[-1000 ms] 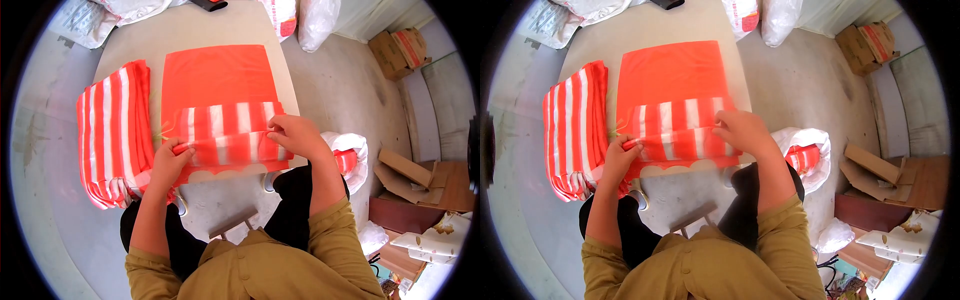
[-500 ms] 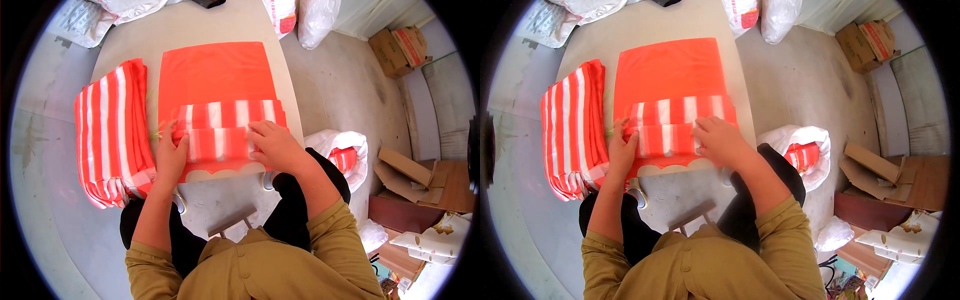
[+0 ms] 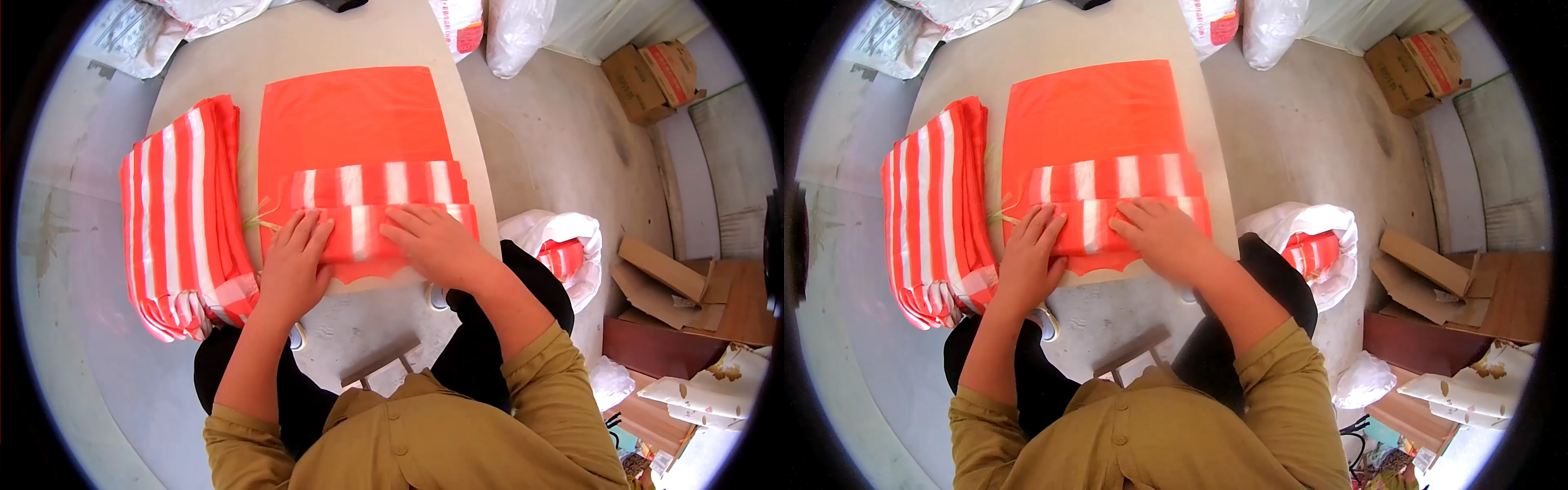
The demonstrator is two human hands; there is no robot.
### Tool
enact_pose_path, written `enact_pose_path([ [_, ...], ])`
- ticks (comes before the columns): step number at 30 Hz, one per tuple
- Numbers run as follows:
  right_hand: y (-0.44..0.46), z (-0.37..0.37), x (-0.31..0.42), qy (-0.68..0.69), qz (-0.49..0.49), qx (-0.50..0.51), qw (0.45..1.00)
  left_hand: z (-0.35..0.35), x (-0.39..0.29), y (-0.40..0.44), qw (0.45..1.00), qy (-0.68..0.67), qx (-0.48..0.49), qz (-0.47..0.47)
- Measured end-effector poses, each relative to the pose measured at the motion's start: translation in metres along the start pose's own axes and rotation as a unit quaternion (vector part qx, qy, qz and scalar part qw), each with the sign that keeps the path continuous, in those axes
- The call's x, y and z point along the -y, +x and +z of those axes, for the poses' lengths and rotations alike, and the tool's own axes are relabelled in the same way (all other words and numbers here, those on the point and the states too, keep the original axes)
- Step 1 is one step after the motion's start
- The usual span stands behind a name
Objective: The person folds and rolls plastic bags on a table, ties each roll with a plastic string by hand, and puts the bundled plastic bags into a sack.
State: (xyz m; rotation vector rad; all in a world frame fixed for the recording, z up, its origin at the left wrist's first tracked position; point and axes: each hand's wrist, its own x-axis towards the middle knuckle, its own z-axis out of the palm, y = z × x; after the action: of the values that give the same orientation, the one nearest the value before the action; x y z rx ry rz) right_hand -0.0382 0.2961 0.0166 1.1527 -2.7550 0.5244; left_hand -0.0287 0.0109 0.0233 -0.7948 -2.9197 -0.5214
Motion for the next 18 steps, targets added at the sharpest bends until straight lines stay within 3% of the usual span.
enact_pose_path([
  [5, 0.004, -0.002, -0.002, 0.014, 0.010, -0.014, 1.000, 0.010, 0.013, 0.004, 1.000, 0.016, -0.022, 0.009],
  [11, 0.007, -0.067, -0.007, 0.111, 0.208, 0.144, 0.961, -0.023, 0.011, 0.001, 0.981, -0.162, -0.006, -0.108],
  [15, -0.024, -0.056, -0.047, 0.087, 0.238, 0.062, 0.965, -0.027, 0.021, -0.001, 0.918, -0.299, 0.037, -0.256],
  [16, -0.020, -0.058, -0.050, 0.151, 0.296, 0.049, 0.942, -0.025, 0.025, 0.001, 0.899, -0.327, 0.048, -0.287],
  [18, -0.012, -0.061, -0.053, 0.273, 0.405, 0.021, 0.872, -0.006, 0.032, 0.004, 0.873, -0.382, -0.062, -0.298],
])
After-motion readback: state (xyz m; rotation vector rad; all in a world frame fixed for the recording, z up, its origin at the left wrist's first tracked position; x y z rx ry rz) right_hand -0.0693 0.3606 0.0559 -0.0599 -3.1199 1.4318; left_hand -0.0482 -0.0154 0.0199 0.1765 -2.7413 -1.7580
